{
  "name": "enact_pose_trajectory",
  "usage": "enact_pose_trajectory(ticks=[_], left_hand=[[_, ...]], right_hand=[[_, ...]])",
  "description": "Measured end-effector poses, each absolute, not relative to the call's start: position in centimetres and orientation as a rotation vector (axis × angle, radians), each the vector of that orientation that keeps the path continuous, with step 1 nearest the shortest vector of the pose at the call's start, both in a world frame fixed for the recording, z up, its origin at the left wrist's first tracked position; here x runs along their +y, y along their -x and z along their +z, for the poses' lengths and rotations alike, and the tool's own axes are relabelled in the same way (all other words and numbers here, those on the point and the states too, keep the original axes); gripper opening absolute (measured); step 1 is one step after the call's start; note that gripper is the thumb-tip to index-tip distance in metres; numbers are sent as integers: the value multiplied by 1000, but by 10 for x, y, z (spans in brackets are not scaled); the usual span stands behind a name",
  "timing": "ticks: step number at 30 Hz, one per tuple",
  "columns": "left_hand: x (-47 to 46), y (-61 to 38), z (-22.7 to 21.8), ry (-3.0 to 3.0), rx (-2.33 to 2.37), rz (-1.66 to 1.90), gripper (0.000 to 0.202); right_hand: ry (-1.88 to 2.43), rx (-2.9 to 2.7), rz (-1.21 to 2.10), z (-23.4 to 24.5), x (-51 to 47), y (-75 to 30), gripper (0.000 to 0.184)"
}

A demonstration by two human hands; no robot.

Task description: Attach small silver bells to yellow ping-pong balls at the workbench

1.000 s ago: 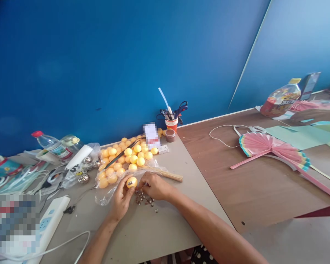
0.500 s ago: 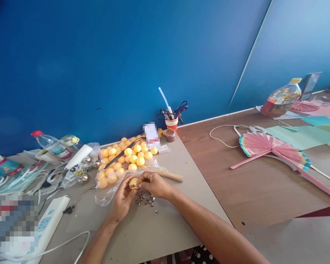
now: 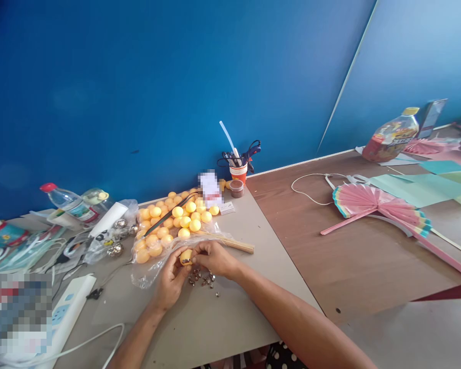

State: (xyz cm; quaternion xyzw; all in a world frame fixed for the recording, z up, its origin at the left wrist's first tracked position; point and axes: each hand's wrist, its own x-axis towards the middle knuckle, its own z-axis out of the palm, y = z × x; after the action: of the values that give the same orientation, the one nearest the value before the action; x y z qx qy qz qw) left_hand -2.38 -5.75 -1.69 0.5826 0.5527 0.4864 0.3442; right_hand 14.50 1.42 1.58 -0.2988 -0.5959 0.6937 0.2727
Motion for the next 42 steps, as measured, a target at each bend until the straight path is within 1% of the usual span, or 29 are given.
enact_pose_trajectory(ticks=[15,21,30,42], left_hand=[[-57,24,-15,-1498,1431,1270,42],[-58,24,-14,-1528,1433,1256,40],[-58,27,-23,-1613,1534,1236,40],[-59,28,-23,-1759,1599,1233,39]], right_hand=[[769,-1520,1955,18,14,-147,3],[797,-1562,1923,17,14,-146,4],[831,-1591,1888,12,14,-143,5],[898,-1622,1869,13,12,-142,10]])
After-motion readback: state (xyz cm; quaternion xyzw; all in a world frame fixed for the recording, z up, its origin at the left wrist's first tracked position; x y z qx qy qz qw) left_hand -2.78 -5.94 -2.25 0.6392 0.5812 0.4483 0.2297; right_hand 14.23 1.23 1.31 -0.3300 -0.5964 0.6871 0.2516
